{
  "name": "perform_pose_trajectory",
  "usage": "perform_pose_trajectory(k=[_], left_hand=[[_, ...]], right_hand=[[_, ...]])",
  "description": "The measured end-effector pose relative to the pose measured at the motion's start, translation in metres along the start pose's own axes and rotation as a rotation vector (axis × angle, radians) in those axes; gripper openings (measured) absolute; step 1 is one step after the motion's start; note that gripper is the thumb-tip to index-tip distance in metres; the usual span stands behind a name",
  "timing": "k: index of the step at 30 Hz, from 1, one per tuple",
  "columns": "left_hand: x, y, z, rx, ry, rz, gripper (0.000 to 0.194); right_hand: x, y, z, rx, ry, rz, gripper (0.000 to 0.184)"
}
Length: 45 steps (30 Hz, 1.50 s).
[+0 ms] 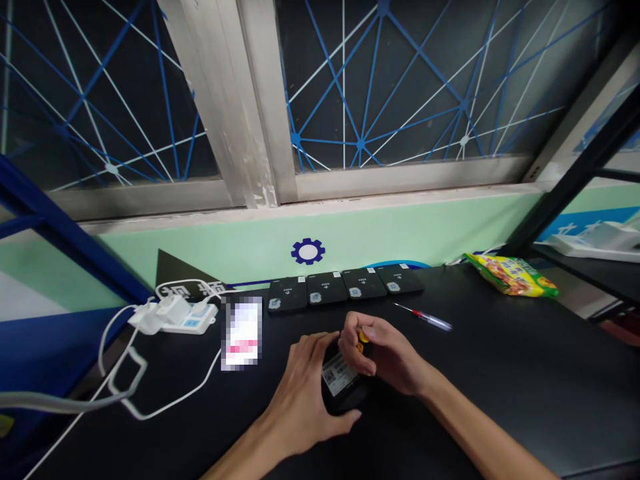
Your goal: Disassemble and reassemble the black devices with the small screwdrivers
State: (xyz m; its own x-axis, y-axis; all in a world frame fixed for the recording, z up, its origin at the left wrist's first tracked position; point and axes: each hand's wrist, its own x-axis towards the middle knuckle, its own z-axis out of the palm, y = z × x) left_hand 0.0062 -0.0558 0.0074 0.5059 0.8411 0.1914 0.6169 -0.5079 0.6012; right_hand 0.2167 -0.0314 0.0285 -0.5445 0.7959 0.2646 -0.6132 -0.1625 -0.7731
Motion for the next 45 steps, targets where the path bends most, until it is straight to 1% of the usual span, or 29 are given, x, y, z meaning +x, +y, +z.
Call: perform_pose_trajectory(k=[3, 8, 11, 14, 17, 19, 22, 25, 29, 33, 38, 41, 45], left_hand=[[0.003, -0.005, -0.004, -0.026, -0.019, 0.016, 0.096], [0.006, -0.012, -0.008, -0.029, -0.048, 0.026, 0.094], [0.008, -0.014, -0.008, -0.03, -0.055, 0.023, 0.095], [0.008, -0.014, -0.009, -0.02, -0.064, 0.026, 0.095], [0.008, -0.012, -0.011, -0.015, -0.099, 0.033, 0.093], [0.008, -0.011, -0.013, -0.021, -0.135, 0.037, 0.093], [0.009, -0.01, -0.015, -0.028, -0.178, 0.046, 0.096], [0.01, -0.01, -0.018, -0.028, -0.21, 0.053, 0.098], [0.01, -0.008, -0.02, -0.024, -0.235, 0.064, 0.098], [0.009, -0.007, -0.021, -0.024, -0.251, 0.069, 0.098], [0.009, -0.007, -0.02, -0.028, -0.241, 0.081, 0.097], [0.009, -0.007, -0.02, -0.027, -0.234, 0.08, 0.097], [0.009, -0.007, -0.02, -0.036, -0.232, 0.081, 0.098]], right_hand=[[0.001, 0.0, -0.003, -0.046, -0.005, -0.005, 0.028], [0.002, 0.004, -0.008, -0.064, 0.021, -0.061, 0.03], [0.001, 0.006, -0.009, -0.036, 0.002, -0.036, 0.033], [0.0, 0.004, -0.006, 0.011, -0.005, 0.01, 0.035], [0.0, -0.004, -0.001, 0.096, 0.002, 0.016, 0.029], [0.0, -0.012, 0.0, 0.184, 0.02, -0.004, 0.032], [0.0, -0.022, -0.001, 0.268, 0.105, -0.084, 0.036], [0.002, -0.026, -0.004, 0.183, 0.164, -0.174, 0.035], [0.004, -0.019, -0.004, 0.059, 0.182, -0.231, 0.033], [0.005, -0.013, -0.003, -0.002, 0.175, -0.237, 0.032], [0.004, -0.013, -0.003, -0.064, 0.169, -0.229, 0.03], [0.003, -0.013, -0.005, -0.091, 0.188, -0.227, 0.029], [0.004, -0.009, -0.008, -0.124, 0.192, -0.18, 0.026]])
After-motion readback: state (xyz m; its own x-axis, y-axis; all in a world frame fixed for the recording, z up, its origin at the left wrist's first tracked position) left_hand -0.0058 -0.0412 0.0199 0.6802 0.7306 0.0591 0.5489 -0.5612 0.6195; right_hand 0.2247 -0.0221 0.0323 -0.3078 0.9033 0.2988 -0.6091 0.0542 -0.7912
